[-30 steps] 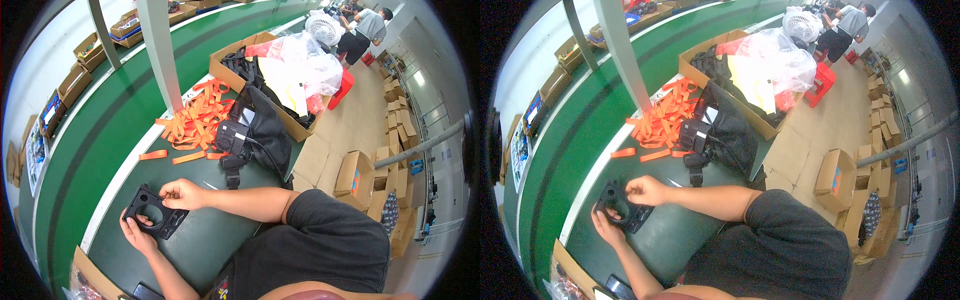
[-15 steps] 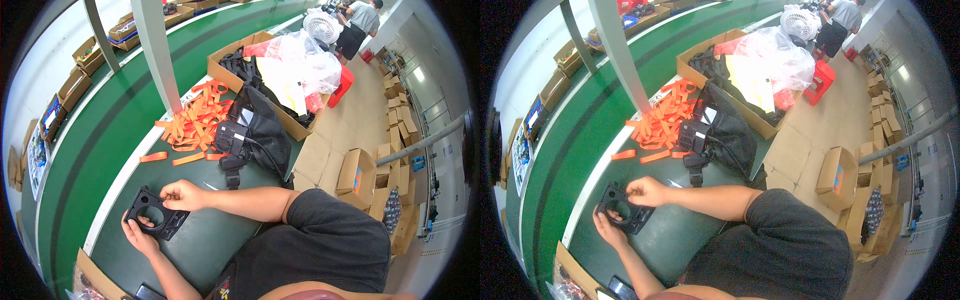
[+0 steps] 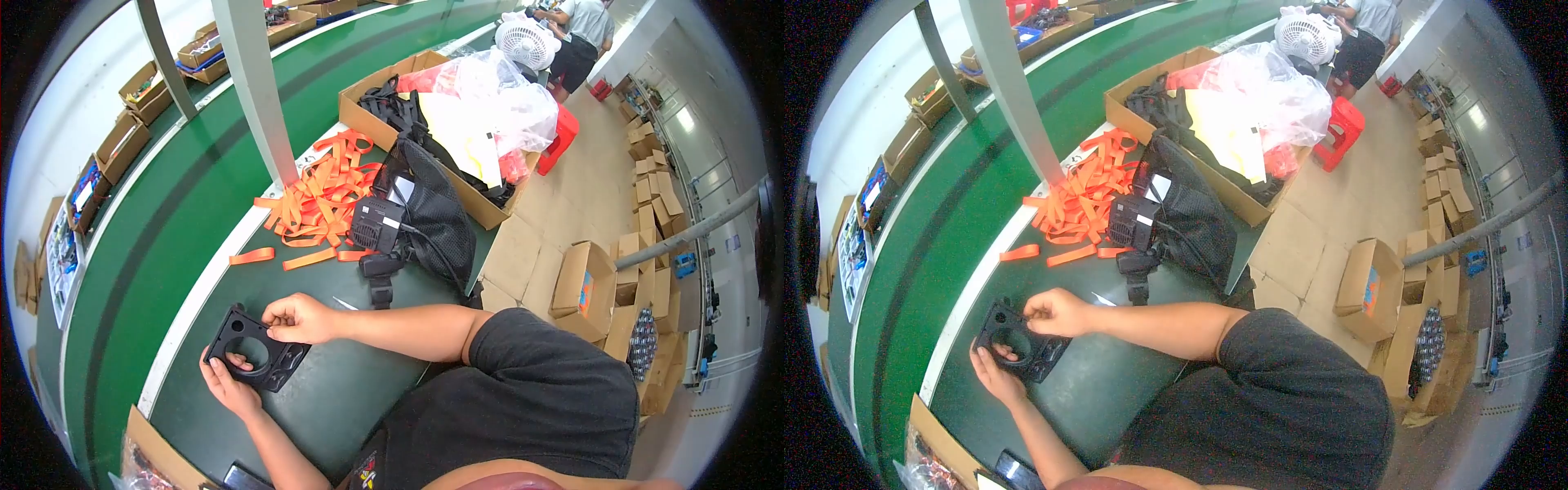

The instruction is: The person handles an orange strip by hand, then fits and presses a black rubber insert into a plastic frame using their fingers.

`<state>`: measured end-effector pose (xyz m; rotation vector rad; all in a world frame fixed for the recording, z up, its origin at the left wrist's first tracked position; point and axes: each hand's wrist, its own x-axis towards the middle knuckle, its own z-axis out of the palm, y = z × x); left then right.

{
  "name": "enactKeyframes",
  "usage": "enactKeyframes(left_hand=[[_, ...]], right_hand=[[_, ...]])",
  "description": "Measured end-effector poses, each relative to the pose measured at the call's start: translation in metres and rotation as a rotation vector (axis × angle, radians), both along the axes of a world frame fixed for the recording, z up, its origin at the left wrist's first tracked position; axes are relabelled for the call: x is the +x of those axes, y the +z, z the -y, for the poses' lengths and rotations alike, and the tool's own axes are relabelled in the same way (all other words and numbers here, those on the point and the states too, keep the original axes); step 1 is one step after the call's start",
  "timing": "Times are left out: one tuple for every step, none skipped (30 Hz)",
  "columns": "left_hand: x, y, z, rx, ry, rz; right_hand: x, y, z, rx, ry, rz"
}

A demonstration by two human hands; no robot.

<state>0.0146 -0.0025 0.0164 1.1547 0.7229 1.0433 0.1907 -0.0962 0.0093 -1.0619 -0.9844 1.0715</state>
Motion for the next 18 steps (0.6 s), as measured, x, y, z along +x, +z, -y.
enactKeyframes(left_hand=[[0.0005,0.0003,-0.0001,0.004,0.003,-0.006],[0.0005,0.0004,0.0004,0.006,0.005,-0.013],[0.0001,0.0005,0.0010,0.005,0.003,-0.015],[0.0002,0.0011,0.0013,0.007,0.007,-0.024],[0.0007,0.0017,0.0011,0.010,0.011,-0.032],[0.0012,0.0020,0.0006,0.013,0.010,-0.031],[0.0011,0.0017,0.0005,0.017,0.010,-0.031],[0.0006,0.0016,0.0007,0.021,0.010,-0.032],[0.0004,0.0016,0.0009,0.021,0.009,-0.032],[0.0004,0.0019,0.0006,0.025,0.001,-0.025],[0.0003,0.0019,0.0000,0.030,-0.008,-0.019],[-0.0001,0.0016,-0.0001,0.032,-0.007,-0.019],[-0.0002,0.0010,0.0002,0.024,-0.005,-0.017],[0.0001,0.0006,0.0004,0.017,-0.004,-0.015],[0.0002,0.0000,0.0003,0.018,-0.004,-0.015],[-0.0004,-0.0004,-0.0005,0.021,-0.011,-0.012],[-0.0010,-0.0006,-0.0008,0.024,-0.016,-0.009],[-0.0013,-0.0003,-0.0005,0.025,-0.016,-0.010]], right_hand=[[0.0007,0.0004,-0.0002,0.000,0.006,-0.007],[0.0005,-0.0007,-0.0006,0.000,0.005,-0.007],[-0.0004,-0.0030,-0.0012,0.002,0.001,-0.007],[-0.0008,-0.0049,-0.0016,0.005,-0.003,-0.005],[-0.0006,-0.0064,-0.0019,0.006,-0.004,-0.005],[-0.0001,-0.0067,-0.0026,0.006,0.001,0.002],[-0.0004,-0.0074,-0.0027,0.006,0.005,0.006],[-0.0010,-0.0081,-0.0023,0.007,0.004,0.004],[-0.0009,-0.0077,-0.0020,0.000,0.007,-0.004],[-0.0004,-0.0068,-0.0024,-0.004,0.010,-0.012],[-0.0001,-0.0062,-0.0030,-0.001,0.011,-0.010],[-0.0007,-0.0060,-0.0028,0.001,0.005,-0.011],[-0.0008,-0.0059,-0.0022,0.002,-0.002,-0.012],[-0.0004,-0.0055,-0.0018,0.003,-0.002,-0.011],[-0.0001,-0.0045,-0.0015,0.007,-0.004,-0.005],[-0.0005,-0.0038,-0.0013,0.012,-0.007,0.000],[-0.0008,-0.0029,-0.0009,0.014,-0.008,-0.002],[-0.0008,-0.0020,-0.0008,0.012,-0.008,-0.008]])
